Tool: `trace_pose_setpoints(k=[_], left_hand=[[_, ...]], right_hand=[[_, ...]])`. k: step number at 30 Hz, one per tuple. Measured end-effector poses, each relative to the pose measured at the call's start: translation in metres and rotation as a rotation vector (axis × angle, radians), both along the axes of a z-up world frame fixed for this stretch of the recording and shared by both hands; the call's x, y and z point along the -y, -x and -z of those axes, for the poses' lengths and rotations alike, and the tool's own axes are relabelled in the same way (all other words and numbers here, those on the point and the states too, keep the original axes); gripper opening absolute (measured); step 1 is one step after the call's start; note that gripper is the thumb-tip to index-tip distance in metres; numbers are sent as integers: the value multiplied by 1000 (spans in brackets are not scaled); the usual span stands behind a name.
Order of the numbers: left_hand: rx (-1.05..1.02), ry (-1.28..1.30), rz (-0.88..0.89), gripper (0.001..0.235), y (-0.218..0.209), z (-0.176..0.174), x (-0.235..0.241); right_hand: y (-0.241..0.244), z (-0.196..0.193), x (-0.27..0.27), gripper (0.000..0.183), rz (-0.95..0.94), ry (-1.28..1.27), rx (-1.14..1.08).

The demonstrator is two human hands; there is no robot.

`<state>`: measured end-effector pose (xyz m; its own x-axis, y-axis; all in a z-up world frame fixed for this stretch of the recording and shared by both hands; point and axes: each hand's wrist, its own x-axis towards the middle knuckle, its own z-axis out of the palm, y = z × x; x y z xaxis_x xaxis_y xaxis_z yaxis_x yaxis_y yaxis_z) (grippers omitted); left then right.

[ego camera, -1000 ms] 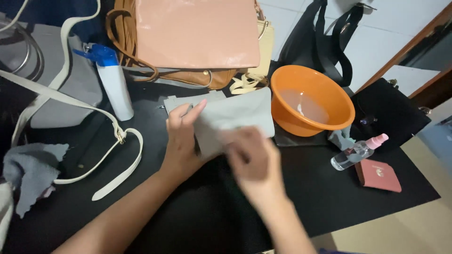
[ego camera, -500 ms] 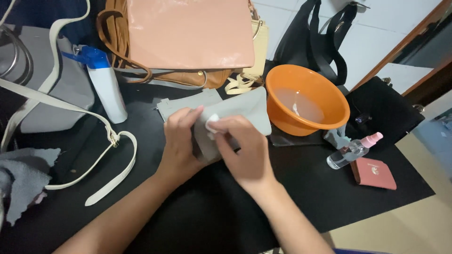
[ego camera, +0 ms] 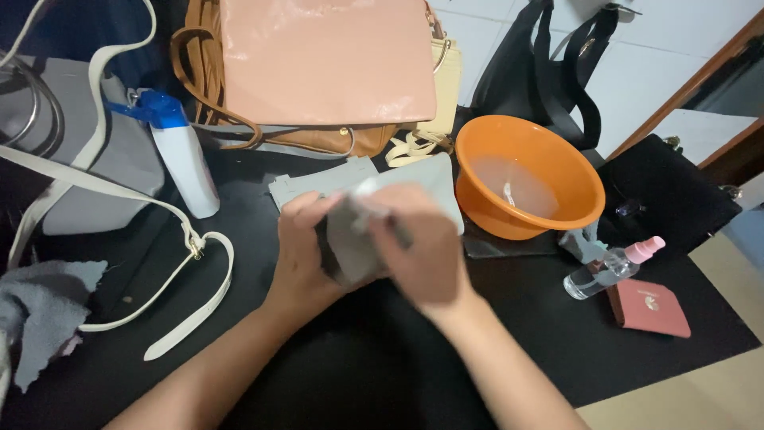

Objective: Cleaning a small grey leather bag using a cloth and a cleaning solution from a bowl.

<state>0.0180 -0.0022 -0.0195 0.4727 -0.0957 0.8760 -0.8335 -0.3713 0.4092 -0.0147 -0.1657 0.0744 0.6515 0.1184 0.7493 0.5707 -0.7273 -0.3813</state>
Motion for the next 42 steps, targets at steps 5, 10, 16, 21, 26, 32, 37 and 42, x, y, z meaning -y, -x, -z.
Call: trace_pose_setpoints(k=[5,10,16,21,26,32,37,42], left_hand=[[15,55,-1,97,0,-4,0],[-45,105,66,105,2,-7,-6],[-106,5,39,94,4,-1,-8],[-137,-35,40,95,8,-4,-6],[-46,-62,-14,109,8,-15,-4],[-83,-114,-16,114,1,2,-12],[-392,62,74,120,9,-21,-11],[-389,327,313,128,1,-42,-15]], right_hand=[[7,2,4,17,-217,153,66],[-11,2,69,19,128,37,-91],[15,5,14,18,-39,-47,-253],[19,-5,22,22,-369,-4,-315],[7,-20,66,20,351,-27,-577],[22,-1,24,19,-39,-146,-621],[21,-13,47,12,-209,-417,-487],[10,-31,69,14,82,-803,-263]])
